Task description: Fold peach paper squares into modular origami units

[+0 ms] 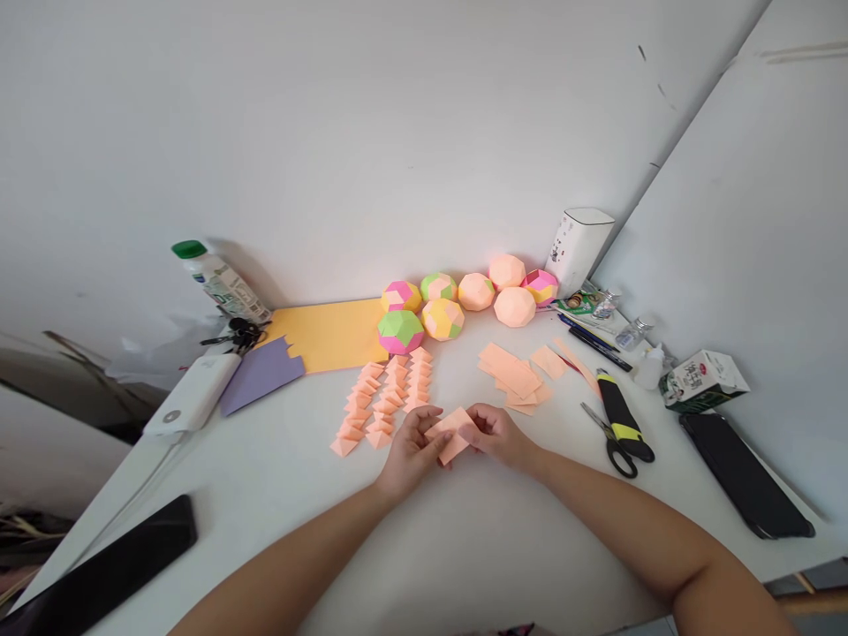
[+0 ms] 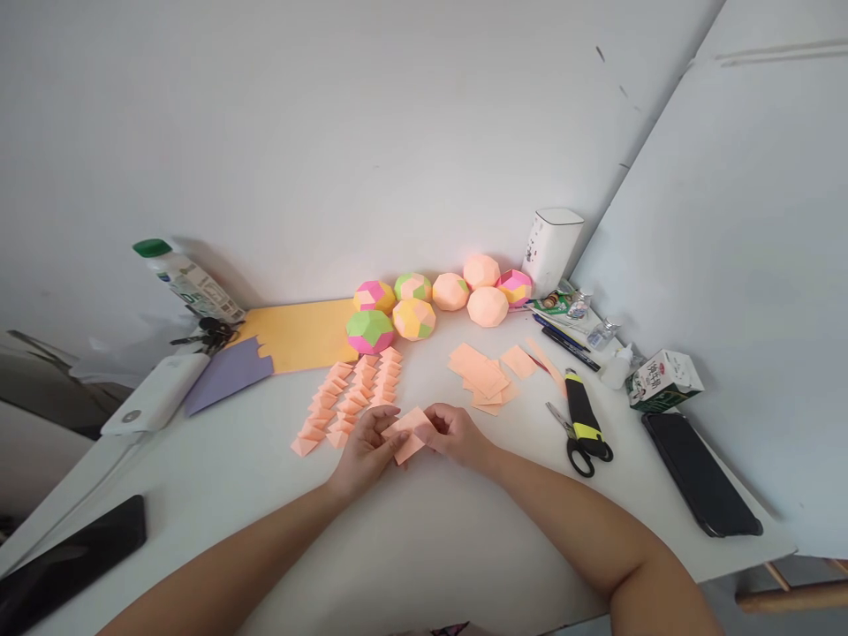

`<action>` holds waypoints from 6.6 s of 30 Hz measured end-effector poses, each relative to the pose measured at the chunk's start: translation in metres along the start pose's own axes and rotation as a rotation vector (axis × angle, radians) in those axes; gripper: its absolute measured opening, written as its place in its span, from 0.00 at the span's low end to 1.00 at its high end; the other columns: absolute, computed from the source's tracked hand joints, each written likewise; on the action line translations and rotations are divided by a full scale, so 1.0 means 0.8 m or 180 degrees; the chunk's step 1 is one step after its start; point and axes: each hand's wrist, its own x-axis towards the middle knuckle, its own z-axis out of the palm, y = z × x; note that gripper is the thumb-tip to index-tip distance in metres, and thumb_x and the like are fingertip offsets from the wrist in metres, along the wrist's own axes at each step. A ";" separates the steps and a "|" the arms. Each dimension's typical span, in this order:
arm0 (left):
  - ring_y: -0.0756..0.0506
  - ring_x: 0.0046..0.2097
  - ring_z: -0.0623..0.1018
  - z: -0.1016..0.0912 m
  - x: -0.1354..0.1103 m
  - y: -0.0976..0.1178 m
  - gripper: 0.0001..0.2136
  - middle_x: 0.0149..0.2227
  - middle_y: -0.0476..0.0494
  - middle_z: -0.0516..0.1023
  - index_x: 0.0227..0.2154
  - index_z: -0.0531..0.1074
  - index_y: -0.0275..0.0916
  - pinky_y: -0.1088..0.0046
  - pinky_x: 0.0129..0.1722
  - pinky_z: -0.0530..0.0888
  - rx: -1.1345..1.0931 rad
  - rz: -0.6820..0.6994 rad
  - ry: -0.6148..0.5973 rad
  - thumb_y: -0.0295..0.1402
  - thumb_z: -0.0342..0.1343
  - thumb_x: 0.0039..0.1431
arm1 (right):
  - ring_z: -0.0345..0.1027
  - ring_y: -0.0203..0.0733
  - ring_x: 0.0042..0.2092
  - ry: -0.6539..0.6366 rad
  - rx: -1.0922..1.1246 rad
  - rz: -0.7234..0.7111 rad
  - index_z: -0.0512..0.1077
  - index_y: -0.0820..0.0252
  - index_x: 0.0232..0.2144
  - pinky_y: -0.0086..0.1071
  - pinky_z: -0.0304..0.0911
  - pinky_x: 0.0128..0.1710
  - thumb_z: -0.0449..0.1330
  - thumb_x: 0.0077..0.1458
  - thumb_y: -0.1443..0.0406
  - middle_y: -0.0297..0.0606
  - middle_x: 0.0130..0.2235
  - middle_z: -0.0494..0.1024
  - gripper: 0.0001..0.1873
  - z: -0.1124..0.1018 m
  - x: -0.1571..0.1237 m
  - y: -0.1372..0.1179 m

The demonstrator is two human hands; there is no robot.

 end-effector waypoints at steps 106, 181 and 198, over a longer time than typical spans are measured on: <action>0.55 0.19 0.61 -0.006 0.003 0.012 0.16 0.16 0.54 0.64 0.25 0.70 0.35 0.79 0.19 0.58 0.0642 -0.0256 -0.0204 0.45 0.55 0.54 | 0.68 0.35 0.23 0.0202 -0.0181 -0.0033 0.72 0.63 0.30 0.27 0.60 0.22 0.60 0.52 0.59 0.33 0.22 0.72 0.11 0.001 -0.002 -0.003; 0.55 0.19 0.59 -0.009 0.007 0.007 0.12 0.18 0.57 0.59 0.23 0.63 0.38 0.79 0.19 0.55 -0.0008 -0.0347 0.0467 0.41 0.55 0.51 | 0.63 0.33 0.23 0.0349 0.0081 0.0051 0.64 0.60 0.27 0.27 0.57 0.23 0.59 0.52 0.54 0.31 0.22 0.70 0.15 0.002 0.000 -0.010; 0.51 0.27 0.66 -0.007 0.003 0.016 0.15 0.26 0.49 0.67 0.24 0.67 0.36 0.75 0.27 0.64 0.0233 -0.0205 -0.0481 0.45 0.53 0.56 | 0.60 0.34 0.26 0.0051 -0.0389 -0.0022 0.66 0.60 0.25 0.29 0.56 0.26 0.58 0.53 0.55 0.30 0.23 0.66 0.14 0.003 -0.002 -0.008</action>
